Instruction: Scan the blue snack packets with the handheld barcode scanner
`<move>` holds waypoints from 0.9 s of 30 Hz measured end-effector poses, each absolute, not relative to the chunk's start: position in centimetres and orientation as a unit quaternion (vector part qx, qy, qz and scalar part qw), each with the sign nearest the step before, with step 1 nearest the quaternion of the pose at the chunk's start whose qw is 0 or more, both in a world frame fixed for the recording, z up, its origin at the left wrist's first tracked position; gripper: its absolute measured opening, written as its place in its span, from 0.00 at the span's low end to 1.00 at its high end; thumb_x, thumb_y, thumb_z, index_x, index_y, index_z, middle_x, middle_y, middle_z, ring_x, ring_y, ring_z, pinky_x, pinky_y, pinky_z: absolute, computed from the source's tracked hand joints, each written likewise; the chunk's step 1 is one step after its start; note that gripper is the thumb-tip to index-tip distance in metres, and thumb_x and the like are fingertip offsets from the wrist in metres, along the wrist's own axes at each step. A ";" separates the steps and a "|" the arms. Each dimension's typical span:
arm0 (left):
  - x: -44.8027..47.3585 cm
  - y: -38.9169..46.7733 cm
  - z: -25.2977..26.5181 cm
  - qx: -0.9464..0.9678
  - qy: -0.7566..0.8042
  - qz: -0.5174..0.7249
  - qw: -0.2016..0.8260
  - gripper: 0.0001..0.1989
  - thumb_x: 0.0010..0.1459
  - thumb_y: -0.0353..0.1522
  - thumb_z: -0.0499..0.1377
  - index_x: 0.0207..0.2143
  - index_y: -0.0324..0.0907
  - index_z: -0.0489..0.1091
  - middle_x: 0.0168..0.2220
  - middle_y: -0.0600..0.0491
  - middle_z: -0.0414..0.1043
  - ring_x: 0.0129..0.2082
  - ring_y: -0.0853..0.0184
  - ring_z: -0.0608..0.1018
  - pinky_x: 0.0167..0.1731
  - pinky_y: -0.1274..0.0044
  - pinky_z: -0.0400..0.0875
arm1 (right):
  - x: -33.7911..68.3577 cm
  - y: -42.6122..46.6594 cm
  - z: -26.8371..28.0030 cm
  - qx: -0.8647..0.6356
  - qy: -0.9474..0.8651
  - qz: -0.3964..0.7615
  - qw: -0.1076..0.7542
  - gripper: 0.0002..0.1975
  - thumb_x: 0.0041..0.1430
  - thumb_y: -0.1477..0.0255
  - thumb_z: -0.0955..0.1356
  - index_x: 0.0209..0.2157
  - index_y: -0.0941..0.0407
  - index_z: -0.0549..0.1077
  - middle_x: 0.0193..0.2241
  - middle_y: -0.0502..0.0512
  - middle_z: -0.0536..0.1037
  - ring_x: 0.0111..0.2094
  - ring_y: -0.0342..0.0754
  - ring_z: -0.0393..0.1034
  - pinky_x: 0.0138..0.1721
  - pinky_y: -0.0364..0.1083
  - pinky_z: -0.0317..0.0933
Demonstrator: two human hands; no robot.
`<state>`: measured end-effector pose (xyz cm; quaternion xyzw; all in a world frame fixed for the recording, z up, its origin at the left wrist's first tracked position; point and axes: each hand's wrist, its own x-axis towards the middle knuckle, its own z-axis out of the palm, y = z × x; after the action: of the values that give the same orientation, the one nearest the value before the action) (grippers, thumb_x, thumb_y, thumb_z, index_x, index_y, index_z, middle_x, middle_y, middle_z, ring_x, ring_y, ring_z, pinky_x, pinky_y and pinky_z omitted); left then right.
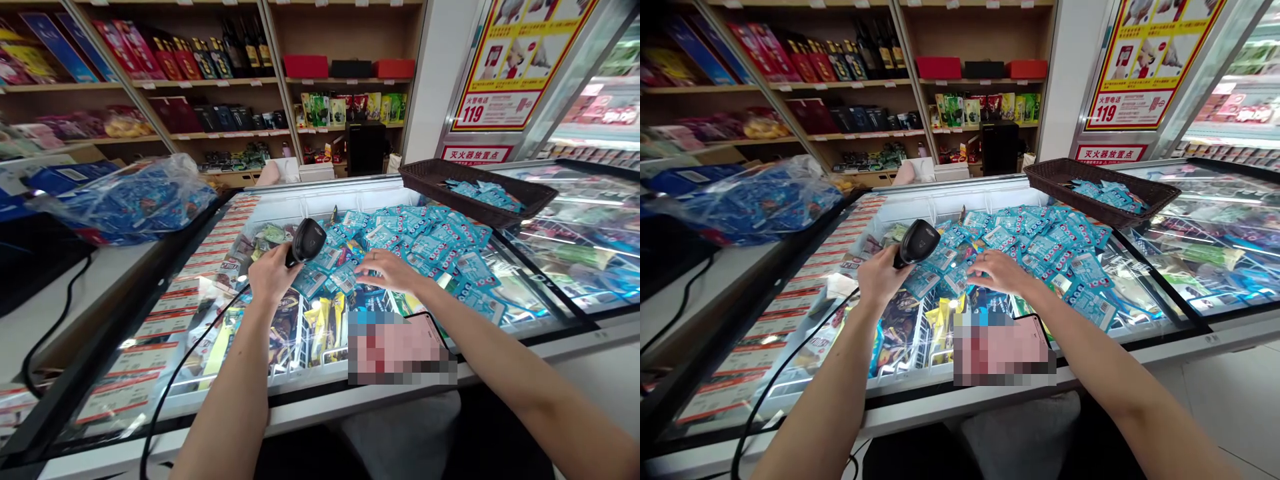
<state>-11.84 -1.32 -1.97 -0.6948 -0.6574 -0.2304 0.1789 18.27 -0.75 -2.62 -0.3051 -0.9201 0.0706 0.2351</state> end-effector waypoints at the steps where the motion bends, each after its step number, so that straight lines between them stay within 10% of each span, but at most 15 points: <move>1: -11.8 -1.3 -2.0 -0.699 -0.655 -0.228 0.177 0.22 0.53 0.43 0.58 0.49 0.45 0.69 0.43 0.49 0.77 0.41 0.57 0.78 0.30 0.74 0.62 | 18.1 -0.7 -2.8 -0.327 -0.909 0.061 0.253 0.19 0.61 0.54 0.63 0.47 0.50 0.74 0.44 0.54 0.76 0.49 0.50 0.66 0.51 0.52 0.61; 12: -11.3 -1.2 -2.4 -0.746 -0.602 -0.208 0.196 0.20 0.56 0.43 0.56 0.48 0.45 0.70 0.42 0.49 0.77 0.40 0.59 0.78 0.28 0.75 0.62 | 17.8 0.4 -3.4 -0.396 -0.876 0.106 0.255 0.36 0.50 0.51 0.70 0.58 0.51 0.64 0.52 0.62 0.68 0.53 0.57 0.62 0.53 0.56 0.59; 17: -11.3 -1.2 -2.5 -0.757 -0.586 -0.208 0.200 0.20 0.55 0.42 0.57 0.49 0.45 0.70 0.42 0.49 0.77 0.40 0.59 0.78 0.29 0.75 0.64 | 19.1 0.9 -3.1 -0.483 -0.792 0.136 0.347 0.23 0.53 0.59 0.71 0.49 0.54 0.70 0.46 0.59 0.71 0.49 0.54 0.66 0.50 0.53 0.60; 27: -10.2 -1.6 -2.1 -0.836 -0.490 -0.178 0.172 0.19 0.56 0.41 0.56 0.48 0.45 0.69 0.40 0.50 0.77 0.39 0.60 0.78 0.29 0.75 0.66 | 21.4 2.2 -3.0 -0.518 -0.700 0.224 0.438 0.17 0.58 0.61 0.66 0.46 0.54 0.70 0.44 0.52 0.76 0.17 0.39 0.64 0.32 0.47 0.63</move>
<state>-10.18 -1.60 -2.06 -0.8357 -0.4902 -0.1782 0.1718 21.43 2.16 -3.03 -0.5177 -0.6997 0.2244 0.4382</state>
